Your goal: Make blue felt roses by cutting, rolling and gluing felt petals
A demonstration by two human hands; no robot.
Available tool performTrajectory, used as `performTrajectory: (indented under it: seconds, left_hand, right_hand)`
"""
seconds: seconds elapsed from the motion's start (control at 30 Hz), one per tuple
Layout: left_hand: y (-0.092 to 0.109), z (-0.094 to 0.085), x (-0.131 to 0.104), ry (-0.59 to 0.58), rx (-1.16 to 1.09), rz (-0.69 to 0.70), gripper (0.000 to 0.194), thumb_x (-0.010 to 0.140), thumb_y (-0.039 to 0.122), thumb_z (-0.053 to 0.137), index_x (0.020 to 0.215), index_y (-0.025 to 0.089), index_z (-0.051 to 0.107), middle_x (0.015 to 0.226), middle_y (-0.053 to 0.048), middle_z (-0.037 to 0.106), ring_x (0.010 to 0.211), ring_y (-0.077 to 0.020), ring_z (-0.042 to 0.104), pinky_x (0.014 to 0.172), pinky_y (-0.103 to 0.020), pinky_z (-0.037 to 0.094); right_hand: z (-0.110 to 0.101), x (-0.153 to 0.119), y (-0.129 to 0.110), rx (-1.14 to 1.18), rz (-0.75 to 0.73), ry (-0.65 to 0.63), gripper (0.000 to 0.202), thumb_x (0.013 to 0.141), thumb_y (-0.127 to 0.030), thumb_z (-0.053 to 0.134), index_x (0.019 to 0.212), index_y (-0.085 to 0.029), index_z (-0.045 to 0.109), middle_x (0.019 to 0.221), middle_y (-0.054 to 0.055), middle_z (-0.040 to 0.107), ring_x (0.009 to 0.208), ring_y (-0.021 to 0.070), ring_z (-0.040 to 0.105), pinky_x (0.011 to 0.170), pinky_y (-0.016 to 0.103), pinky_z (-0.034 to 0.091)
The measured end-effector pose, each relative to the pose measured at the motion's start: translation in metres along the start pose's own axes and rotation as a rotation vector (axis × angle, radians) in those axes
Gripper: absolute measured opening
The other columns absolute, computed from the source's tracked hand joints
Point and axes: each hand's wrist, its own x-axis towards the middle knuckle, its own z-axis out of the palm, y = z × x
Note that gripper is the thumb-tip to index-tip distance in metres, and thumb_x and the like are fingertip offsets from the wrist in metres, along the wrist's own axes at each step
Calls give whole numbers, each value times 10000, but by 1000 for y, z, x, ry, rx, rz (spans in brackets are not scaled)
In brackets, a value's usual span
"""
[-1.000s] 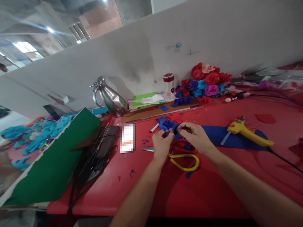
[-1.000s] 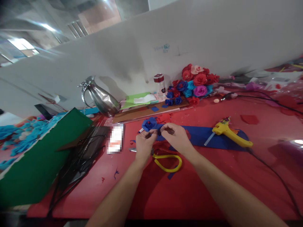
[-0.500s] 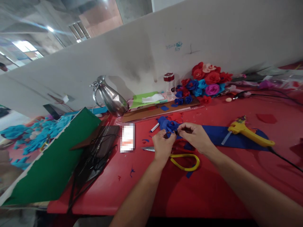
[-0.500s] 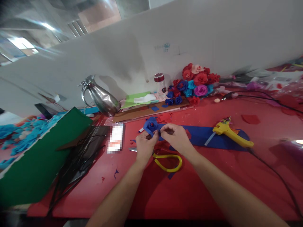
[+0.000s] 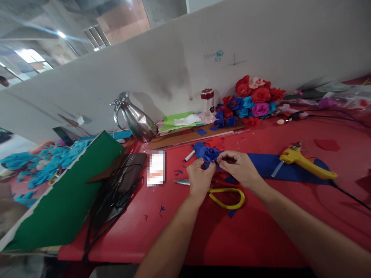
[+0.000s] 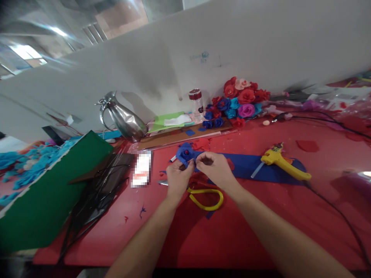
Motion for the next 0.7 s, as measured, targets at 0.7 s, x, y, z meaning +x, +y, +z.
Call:
performTrajectory:
  seconds: [0.7]
  left_hand:
    - [10, 2, 2, -22, -317, -184, 140, 601, 241, 724, 703, 146, 737, 647, 14, 647, 623, -103, 543, 683, -243, 454]
  right_hand:
    - [0, 0, 5, -107, -73, -11, 130, 700, -325, 580, 724, -202, 616, 668, -6, 630, 627, 153, 571, 627, 277, 445]
